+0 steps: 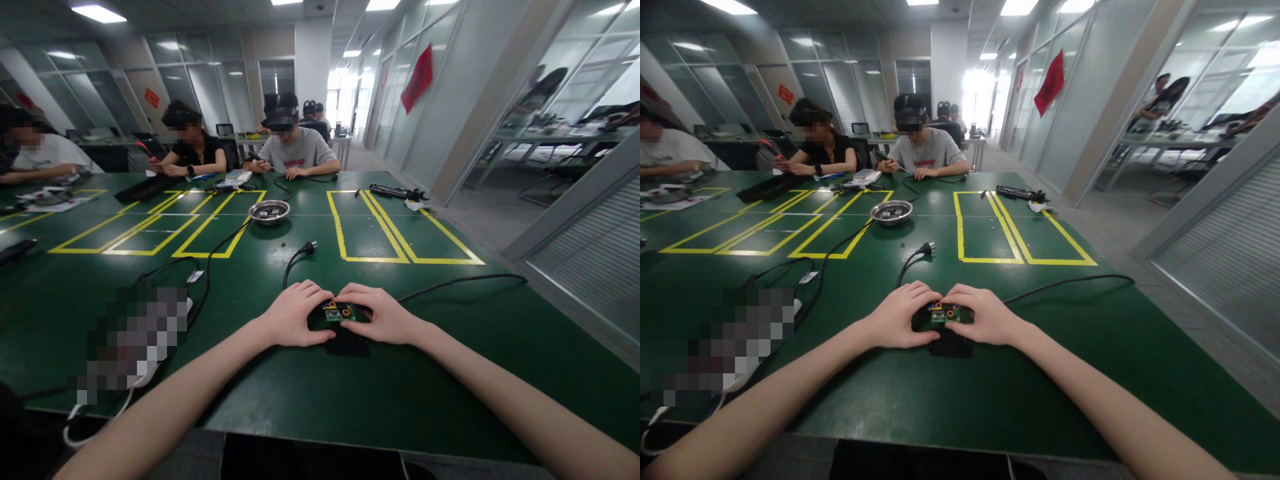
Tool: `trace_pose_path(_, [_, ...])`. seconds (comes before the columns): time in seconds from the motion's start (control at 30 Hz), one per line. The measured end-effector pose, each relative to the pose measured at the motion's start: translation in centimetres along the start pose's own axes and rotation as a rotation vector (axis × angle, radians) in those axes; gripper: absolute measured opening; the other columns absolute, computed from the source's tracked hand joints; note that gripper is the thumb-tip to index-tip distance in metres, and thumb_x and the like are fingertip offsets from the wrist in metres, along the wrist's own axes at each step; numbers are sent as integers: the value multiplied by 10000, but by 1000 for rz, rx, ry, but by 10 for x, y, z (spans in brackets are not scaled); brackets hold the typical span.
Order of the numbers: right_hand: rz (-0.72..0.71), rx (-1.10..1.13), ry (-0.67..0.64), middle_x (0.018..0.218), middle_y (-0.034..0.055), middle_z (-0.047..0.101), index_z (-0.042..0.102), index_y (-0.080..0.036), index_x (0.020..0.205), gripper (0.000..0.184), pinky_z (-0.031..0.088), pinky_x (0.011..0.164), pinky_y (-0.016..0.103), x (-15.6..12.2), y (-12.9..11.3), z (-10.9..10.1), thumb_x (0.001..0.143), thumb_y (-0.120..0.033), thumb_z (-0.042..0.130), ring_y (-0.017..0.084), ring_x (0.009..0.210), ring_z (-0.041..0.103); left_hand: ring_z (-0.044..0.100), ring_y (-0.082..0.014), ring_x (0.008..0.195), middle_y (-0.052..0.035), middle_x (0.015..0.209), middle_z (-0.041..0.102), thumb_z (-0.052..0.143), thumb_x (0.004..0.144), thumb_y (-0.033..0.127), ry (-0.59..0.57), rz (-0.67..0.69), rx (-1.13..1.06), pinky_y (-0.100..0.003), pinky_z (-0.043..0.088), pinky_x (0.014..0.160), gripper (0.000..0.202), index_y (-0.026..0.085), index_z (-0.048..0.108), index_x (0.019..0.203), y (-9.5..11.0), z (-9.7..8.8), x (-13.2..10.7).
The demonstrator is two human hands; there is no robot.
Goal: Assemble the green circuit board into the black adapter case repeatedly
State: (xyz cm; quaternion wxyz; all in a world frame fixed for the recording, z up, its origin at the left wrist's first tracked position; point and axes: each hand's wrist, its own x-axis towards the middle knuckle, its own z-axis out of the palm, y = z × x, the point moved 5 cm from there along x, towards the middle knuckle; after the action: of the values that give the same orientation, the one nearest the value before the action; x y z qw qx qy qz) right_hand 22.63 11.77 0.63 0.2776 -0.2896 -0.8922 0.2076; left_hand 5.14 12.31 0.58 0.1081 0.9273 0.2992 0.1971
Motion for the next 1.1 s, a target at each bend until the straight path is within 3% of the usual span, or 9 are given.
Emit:
trace_pose_path(0.17, [98, -154, -12, 1191, 96, 662, 690, -231, 1237, 406, 563, 842, 351, -1, 14, -4, 873, -401, 743, 229, 957, 702, 567, -329, 1245, -115, 1300, 680, 748, 803, 427, -6, -60, 41, -476, 487, 1023, 514, 194, 656, 1252, -3, 1, 0])
trace_pose_path(0.3, [190, -198, -49, 978, 58, 676, 697, -210, 1164, 476, 525, 717, 324, -6, 35, -17, 816, -519, 797, 206, 791, 658, 568, -320, 1263, -105, 1320, 679, 701, 804, 351, -17, -95, 47, -476, 480, 1043, 485, 192, 669, 1260, -4, 3, 0])
trace_pose_path(0.43, [180, -86, -91, 813, 30, 632, 690, -191, 901, 323, 463, 638, 291, -10, 47, -27, 854, -504, 755, 170, 694, 582, 566, -318, 1277, -100, 1320, 682, 681, 788, 305, -13, -101, 37, -468, 478, 1057, 454, 196, 680, 1229, -5, 4, 0])
trace_pose_path(0.53, [180, -41, -86, 720, 15, 597, 631, -197, 740, 342, 417, 603, 277, -9, 49, -23, 930, -479, 665, 149, 634, 534, 569, -322, 1282, -119, 1326, 670, 683, 764, 288, -7, -103, 17, -473, 471, 1081, 452, 189, 673, 1205, -9, 4, 0])
trace_pose_path(0.77, [196, -180, 31, 676, -3, 582, 547, -208, 720, 267, 355, 588, 261, -1, 41, -1, 928, -348, 638, 140, 611, 517, 480, -358, 1403, -146, 1379, 633, 678, 730, 265, -3, -49, -25, -537, 367, 1201, 597, 175, 624, 1317, -19, 6, 4])
trace_pose_path(0.93, [206, -231, 71, 665, -4, 575, 508, -217, 703, 272, 349, 582, 262, 1, 38, 2, 914, -332, 635, 143, 603, 512, 535, -330, 1366, -99, 1316, 693, 656, 736, 206, 24, -32, -66, -528, 357, 1215, 483, 219, 705, 1216, -26, 6, 6])
trace_pose_path(1.1, [233, -256, 115, 668, -1, 586, 507, -219, 706, 259, 351, 584, 265, 3, 40, 2, 912, -311, 635, 149, 607, 525, 551, -318, 1358, -103, 1337, 699, 645, 769, 194, 88, -47, -98, -528, 393, 1191, 479, 214, 705, 1244, -34, 9, 6])
